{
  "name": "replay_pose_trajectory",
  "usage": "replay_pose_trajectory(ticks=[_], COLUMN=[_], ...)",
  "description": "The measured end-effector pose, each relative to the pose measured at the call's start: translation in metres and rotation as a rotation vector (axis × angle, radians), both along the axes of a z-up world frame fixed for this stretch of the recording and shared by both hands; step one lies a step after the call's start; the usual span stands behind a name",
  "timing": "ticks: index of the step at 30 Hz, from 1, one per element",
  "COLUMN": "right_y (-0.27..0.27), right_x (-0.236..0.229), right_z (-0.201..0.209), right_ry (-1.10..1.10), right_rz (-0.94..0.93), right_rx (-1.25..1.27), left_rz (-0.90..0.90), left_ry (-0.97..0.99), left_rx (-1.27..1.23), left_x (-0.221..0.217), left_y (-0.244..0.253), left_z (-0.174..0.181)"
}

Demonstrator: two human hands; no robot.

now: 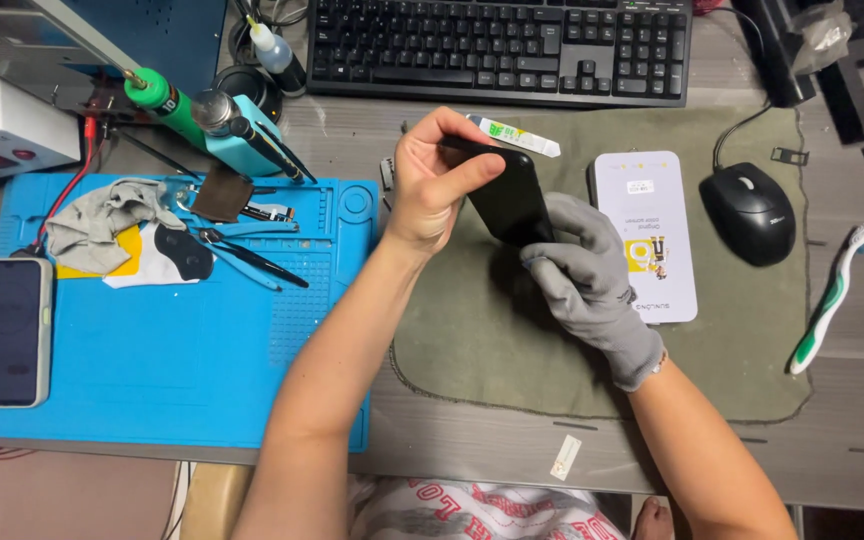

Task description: The person uses a small blue plastic tool to pry and separate the screen from the frame of a black smartphone. They then put on a gray glove on their right hand and continue to work on the device's edges.

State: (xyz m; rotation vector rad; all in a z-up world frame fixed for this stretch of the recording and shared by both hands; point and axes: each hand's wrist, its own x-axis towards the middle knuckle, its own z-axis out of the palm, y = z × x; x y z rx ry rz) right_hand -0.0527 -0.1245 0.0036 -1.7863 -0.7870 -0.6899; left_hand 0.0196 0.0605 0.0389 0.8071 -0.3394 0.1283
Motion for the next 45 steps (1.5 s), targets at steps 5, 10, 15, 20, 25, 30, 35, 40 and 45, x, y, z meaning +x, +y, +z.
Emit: replay_pose_trajectory(ticks=[5, 10, 15, 20, 25, 30, 35, 40, 45], right_y=[0.008, 0.010, 0.017, 0.009, 0.026, 0.018, -0.006, -0.056, -0.063], right_x=[-0.012, -0.017, -0.025, -0.032, -0.035, -0.032, -0.018, -0.011, -0.016], right_z=[0.012, 0.009, 0.032, 0.040, 0.039, 0.002, 0.023, 0.080, 0.089], right_ry=[0.153, 0.308, 0.637, 0.671, 0.511, 0.493, 0.333, 0.462, 0.563], right_rz=[0.067, -0.090, -0.296, -0.049, 0.040, 0.006, -0.092, -0.090, 0.090], right_rx=[0.046, 0.075, 0.147, 0.317, 0.229, 0.236, 0.231, 0.189, 0.160], left_rz=[0.100, 0.267, 0.337, 0.419, 0.248, 0.146, -0.319, -1.075, -1.308], left_ry=[0.112, 0.487, 0.701, 0.698, 0.637, 0.573, 0.613, 0.292, 0.403], left_rx=[0.197, 0.320, 0.311, -0.236, -0.434, -0.523, -0.533, -0.104, 0.086], left_x=[-0.005, -0.014, -0.013, 0.001, 0.008, -0.001, -0.002, -0.004, -0.026], left_y=[-0.005, -0.023, -0.031, -0.014, -0.006, -0.016, -0.001, 0.010, -0.033], left_z=[0.005, -0.020, -0.045, -0.028, -0.024, -0.028, -0.027, -0.034, -0.072])
